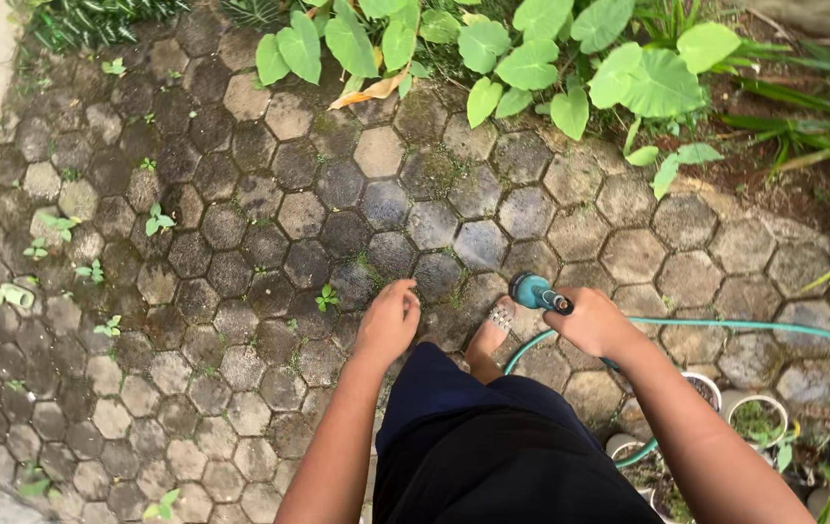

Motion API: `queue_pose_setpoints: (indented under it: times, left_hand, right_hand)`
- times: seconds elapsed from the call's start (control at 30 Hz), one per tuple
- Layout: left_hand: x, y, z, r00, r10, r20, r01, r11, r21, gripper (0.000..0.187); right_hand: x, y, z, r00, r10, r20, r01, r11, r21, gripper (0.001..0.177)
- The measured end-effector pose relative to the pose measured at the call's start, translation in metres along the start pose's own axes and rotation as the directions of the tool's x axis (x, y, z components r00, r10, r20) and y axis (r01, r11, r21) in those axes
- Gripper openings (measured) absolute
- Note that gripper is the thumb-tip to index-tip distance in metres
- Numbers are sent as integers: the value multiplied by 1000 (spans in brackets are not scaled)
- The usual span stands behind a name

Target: The person waters various potted plants and plants in a garden bed using a garden hose with a spray nozzle.

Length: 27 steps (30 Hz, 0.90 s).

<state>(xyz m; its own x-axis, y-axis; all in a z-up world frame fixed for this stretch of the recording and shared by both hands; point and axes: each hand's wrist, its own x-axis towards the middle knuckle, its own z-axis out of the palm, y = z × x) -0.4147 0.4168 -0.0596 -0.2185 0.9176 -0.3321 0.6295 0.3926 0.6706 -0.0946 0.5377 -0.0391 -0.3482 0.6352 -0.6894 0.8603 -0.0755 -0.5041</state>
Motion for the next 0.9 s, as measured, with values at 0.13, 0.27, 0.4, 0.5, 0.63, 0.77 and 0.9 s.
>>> queue_pose_setpoints:
  times: [0.13,0.27,0.4,0.5,0.63,0.77,0.9]
  left_hand:
    - [-3,4,-6,997,-77,2,77,997,11,36]
    - [-3,14,-14,996,-84,-35,84,996,-7,36]
    - [1,27,-25,987,-160,-19,159,987,-21,35]
    - [5,32,-31,987,-157,-22,156,987,-24,35]
    - [15,26,-32,986,-169,9,170,985,-32,38]
    - [32,17,-24,995,-94,-24,92,992,-87,37]
    - [68,20,-20,1000,-13,15,14,997,-75,35]
  right_hand:
    - [7,-21,-18,990,-111,-84,112,994,11,28]
    - [3,-44,-40,972,-170,-161,191,973,128,27]
    - [3,-60,-51,975,-195,-103,204,975,85,25]
    - [3,-69,-54,959,-267,-93,274,959,68,24]
    - [2,-73,-58,968,-217,-126,223,974,42,24]
    - [1,-67,-70,976,-69,-206,85,994,66,28]
    - [0,-51,-96,958,1,-285,28,995,96,28]
